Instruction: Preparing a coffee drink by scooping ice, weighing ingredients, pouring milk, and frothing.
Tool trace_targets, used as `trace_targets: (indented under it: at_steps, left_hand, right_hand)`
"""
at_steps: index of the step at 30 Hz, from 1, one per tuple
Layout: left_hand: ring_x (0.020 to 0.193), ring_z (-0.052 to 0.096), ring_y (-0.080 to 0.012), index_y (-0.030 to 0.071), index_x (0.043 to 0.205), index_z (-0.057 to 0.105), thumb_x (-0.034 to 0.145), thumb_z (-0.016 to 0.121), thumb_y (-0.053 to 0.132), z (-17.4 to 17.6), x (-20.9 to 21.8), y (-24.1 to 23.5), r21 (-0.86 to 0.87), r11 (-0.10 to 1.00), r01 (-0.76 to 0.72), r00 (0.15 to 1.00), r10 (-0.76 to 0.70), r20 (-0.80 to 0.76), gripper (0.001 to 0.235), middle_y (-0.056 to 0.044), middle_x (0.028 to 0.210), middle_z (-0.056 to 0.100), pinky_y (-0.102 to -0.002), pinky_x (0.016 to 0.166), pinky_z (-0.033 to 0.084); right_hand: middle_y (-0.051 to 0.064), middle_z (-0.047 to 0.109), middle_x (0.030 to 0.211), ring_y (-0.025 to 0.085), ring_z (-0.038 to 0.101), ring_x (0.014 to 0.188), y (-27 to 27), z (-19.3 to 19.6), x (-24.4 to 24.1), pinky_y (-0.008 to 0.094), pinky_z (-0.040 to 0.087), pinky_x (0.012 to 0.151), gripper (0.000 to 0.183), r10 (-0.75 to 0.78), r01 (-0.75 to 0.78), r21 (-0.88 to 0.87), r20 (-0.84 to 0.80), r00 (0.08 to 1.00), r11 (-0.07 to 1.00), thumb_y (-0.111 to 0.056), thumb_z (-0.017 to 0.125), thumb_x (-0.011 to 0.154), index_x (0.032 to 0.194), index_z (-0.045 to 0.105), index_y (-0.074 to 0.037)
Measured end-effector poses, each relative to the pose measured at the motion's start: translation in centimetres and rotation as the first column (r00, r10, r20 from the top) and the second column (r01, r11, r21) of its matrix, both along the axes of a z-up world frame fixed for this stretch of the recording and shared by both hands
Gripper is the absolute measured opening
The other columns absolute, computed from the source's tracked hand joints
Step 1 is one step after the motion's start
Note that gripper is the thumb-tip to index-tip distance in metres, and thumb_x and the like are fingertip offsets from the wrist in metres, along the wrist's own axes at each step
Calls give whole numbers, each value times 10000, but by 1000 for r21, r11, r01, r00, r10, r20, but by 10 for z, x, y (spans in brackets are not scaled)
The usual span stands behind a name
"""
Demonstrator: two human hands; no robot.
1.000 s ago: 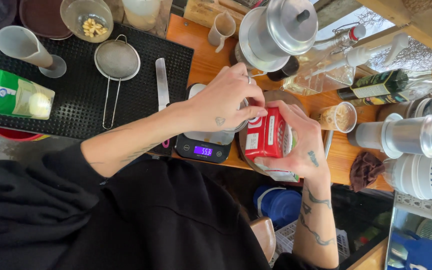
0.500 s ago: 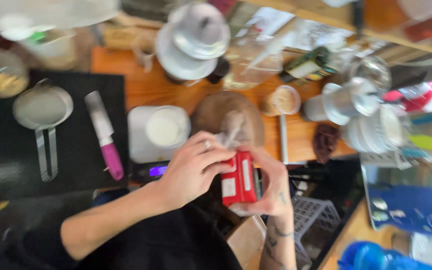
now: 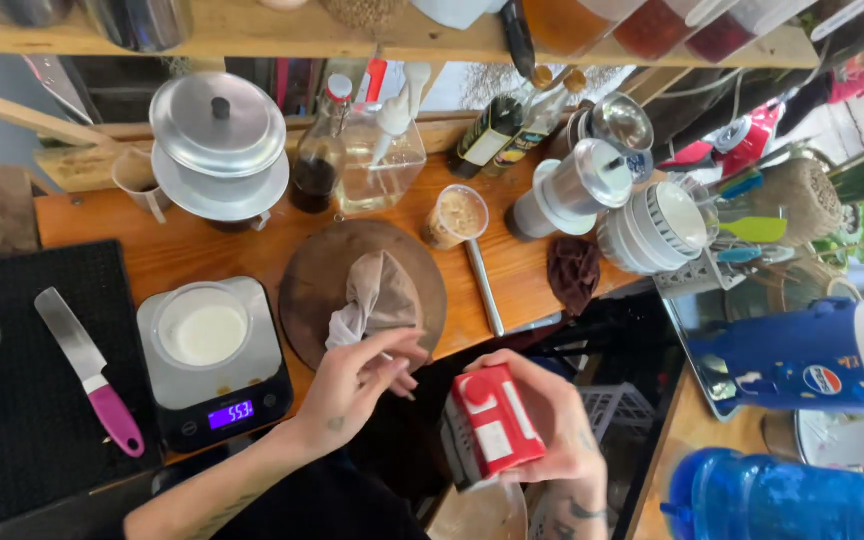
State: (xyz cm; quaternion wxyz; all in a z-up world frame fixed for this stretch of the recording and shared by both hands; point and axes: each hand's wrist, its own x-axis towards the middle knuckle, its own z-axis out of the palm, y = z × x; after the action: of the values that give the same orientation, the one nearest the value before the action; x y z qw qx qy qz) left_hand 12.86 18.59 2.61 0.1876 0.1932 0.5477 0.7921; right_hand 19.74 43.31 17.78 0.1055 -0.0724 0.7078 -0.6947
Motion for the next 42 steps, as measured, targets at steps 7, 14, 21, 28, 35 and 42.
trace_targets:
  at_steps: [7, 14, 21, 28, 35, 42]
  left_hand:
    - [846, 912, -135, 153, 1336, 906, 1090, 696, 256, -26, 31, -55, -402, 916, 3, 988, 60, 144, 339, -27, 1063, 1006, -280, 858, 724]
    - [941, 933, -225, 136, 1346, 981, 1073, 741, 207, -77, 82, -96, -532, 846, -31, 795, 343, 500, 370, -94, 1142, 1042, -347, 850, 754]
    - [862, 902, -74, 326, 1305, 960, 1063, 699, 350, -128, 113, -114, -766, 634, -102, 877, 422, 232, 357, 149, 1174, 1055, -250, 843, 702]
    - [1161, 861, -185, 298, 1334, 797, 1123, 640, 376, -158, 140, -111, -800, 487, -350, 937, 171, -306, 275, 83, 1304, 891, -346, 1029, 629]
    - [1039, 730, -359, 141, 1299, 738, 1169, 601, 269, -136, 134, -104, -821, 412, -395, 903, 11, -429, 228, -94, 1176, 770, -525, 933, 565]
    - [804, 766, -301, 117, 1063, 713, 1094, 675, 273, -108, 125, -102, -884, 116, -453, 856, -220, -467, 164, -231, 1792, 514, -463, 746, 568]
  right_hand:
    - [217, 579, 1647, 335, 619, 1481, 70, 44, -67, 426, 661, 1099, 1106, 54, 348, 752, -452, 890, 560, -248, 1025, 677, 1636, 522, -26]
    - [185, 432, 1617, 322, 544, 1519, 44, -5, -166, 420, 695, 937, 1004, -274, 742, 371, -761, 588, 558, -283, 1011, 882, 1696, 475, -41]
    - [249, 441, 1645, 449, 583, 1478, 33, -91, -269, 582, 655, 1122, 1064, -376, 850, 249, -814, 444, 464, -279, 1048, 872, 1706, 439, -23]
    - [261, 561, 1418, 523, 678, 1251, 44, -176, -354, 576, 558, 1108, 1051, -302, 886, 333, -851, 430, 323, -378, 1111, 720, 1550, 594, 7]
    - [221, 642, 1265, 556, 741, 1024, 72, -214, -393, 647, 602, 831, 1198, -155, 887, 442, -875, 459, 131, -725, 1277, 685, 1360, 571, -31]
    - [202, 704, 1291, 519, 772, 1066, 41, -166, -370, 685, 542, 844, 1053, -127, 810, 511, -818, 561, 288, -351, 1304, 870, 1423, 476, -8]
